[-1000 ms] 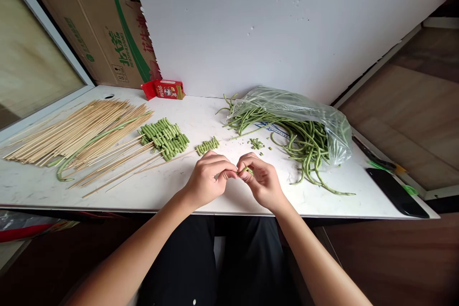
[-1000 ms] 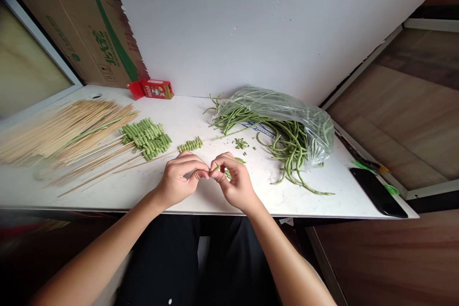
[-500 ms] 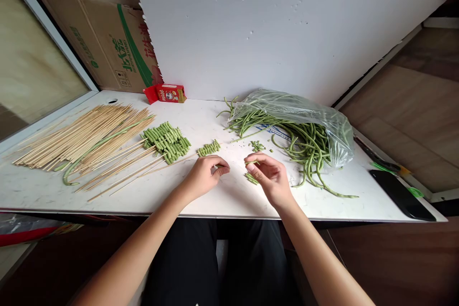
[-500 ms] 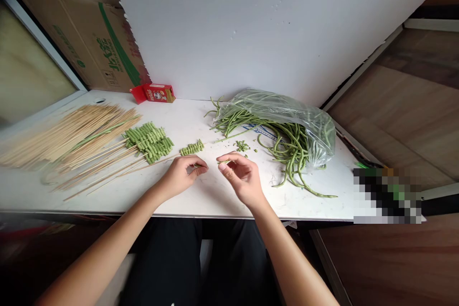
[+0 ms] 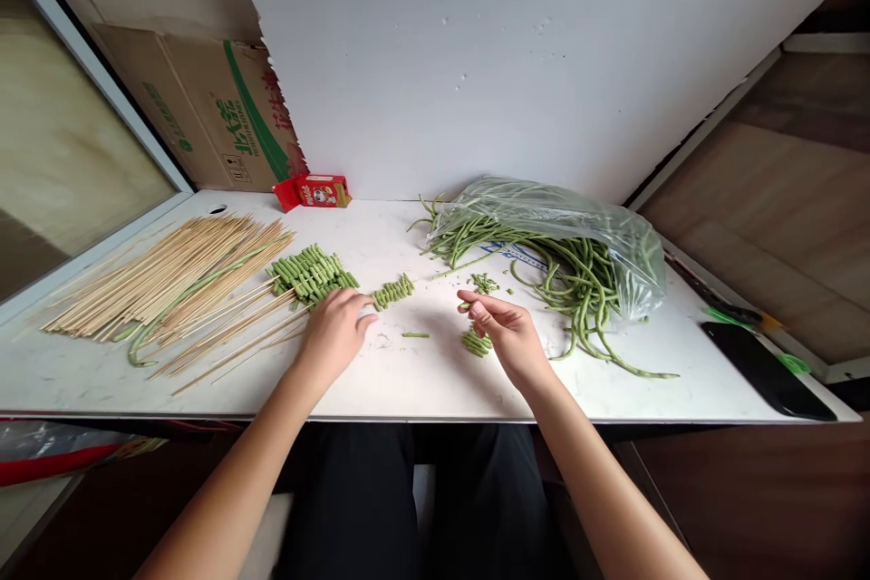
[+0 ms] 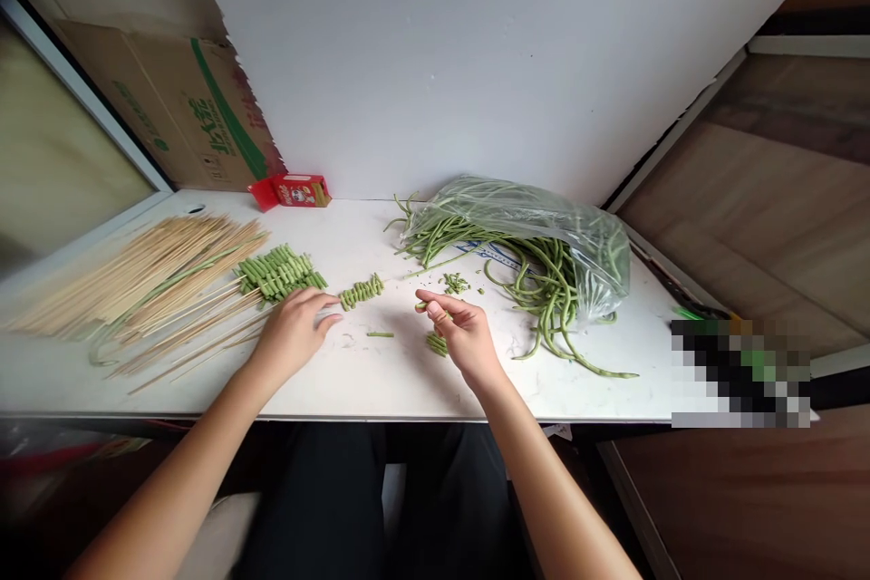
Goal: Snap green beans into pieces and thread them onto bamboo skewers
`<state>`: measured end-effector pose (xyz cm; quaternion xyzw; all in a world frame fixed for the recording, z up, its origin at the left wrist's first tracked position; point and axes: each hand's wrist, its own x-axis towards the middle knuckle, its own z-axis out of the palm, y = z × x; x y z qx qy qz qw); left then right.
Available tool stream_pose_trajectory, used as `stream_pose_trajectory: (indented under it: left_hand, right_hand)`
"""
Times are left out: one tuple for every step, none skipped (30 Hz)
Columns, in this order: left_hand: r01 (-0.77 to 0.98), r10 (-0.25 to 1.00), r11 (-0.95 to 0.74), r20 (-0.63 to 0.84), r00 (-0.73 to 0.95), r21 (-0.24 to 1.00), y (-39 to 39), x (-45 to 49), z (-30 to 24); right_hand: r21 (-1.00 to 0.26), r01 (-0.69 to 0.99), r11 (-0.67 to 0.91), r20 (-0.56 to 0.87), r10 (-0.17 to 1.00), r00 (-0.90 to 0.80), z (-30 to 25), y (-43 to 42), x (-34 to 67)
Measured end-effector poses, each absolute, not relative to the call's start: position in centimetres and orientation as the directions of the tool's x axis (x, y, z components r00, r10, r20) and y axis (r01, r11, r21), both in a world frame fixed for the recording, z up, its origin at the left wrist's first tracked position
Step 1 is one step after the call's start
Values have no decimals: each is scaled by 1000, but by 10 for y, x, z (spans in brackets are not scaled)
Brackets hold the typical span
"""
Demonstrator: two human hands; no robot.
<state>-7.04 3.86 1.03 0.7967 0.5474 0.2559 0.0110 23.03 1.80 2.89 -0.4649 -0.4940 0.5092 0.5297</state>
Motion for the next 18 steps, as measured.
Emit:
stream_pose_trajectory:
  left_hand:
    - [898, 886, -358, 396, 240, 256, 36, -80, 9]
    - [922, 892, -321, 397, 218, 215, 32, -88, 8]
    - [938, 892, -295, 404, 203, 181, 28, -94, 6]
    - [947, 889, -282, 415, 196, 156, 23, -98, 4]
    - [952, 883, -274, 429, 193, 136, 19, -100, 2]
    - [955, 875, -272, 444, 194, 119, 15, -100, 0]
    - [956, 866, -275, 459, 199, 105, 13, -100, -2]
    - [957, 858, -276, 472, 202, 92, 11, -98, -4]
    - [958, 852, -275, 483, 202, 83, 10, -97, -5]
    - [959, 849, -272, 490, 201, 78, 9, -96, -6]
    - [960, 848, -268, 492, 197, 78, 10, -95, -7]
    - [961, 849, -264, 494, 191, 82, 10, -94, -7]
    - [962, 850, -260, 494, 184, 90, 11, -94, -8]
    - [961, 852, -257, 494, 177, 99, 12, -94, -9]
    - [961, 853, -253, 493, 168, 111, 12, -94, -9]
    - [961, 856, -248, 493, 157, 123, 13, -95, -10]
    - [961, 859, -240, 492, 145, 136, 13, -95, -10]
    - [961, 861, -233, 490, 134, 147, 13, -95, -11]
  right_hand:
    - [-994, -99, 47, 48, 999, -11, 28, 18, 231]
    - [-992, -117, 44, 45, 999, -11, 26, 19, 230]
    - [-990, -134, 39, 41, 999, -9, 26, 19, 230]
    - [-988, -152, 34, 35, 999, -6, 25, 19, 229]
    - [-985, -171, 27, 29, 1000, -5, 25, 19, 228]
    - [-982, -189, 20, 22, 1000, -7, 25, 18, 227]
    - [-979, -203, 14, 17, 1000, -11, 26, 18, 226]
    - [-978, -210, 10, 14, 1000, -15, 26, 17, 225]
    - [-978, -208, 8, 12, 1000, -16, 27, 17, 224]
    - [-979, -201, 8, 11, 1000, -16, 29, 16, 223]
    - [-981, -193, 7, 10, 1000, -15, 30, 16, 223]
    - [-982, -186, 5, 8, 1000, -14, 31, 16, 222]
    - [-983, -184, 2, 5, 1000, -14, 33, 15, 222]
    - [-983, -185, -1, 2, 1000, -15, 34, 15, 222]
    - [-982, -187, -2, 1, 1000, -17, 35, 15, 222]
    - [-982, -189, -1, 2, 1000, -17, 36, 15, 222]
    - [-982, -188, -2, 1, 1000, -16, 36, 15, 222]
    - [-983, -186, -5, -3, 1000, -13, 37, 15, 222]
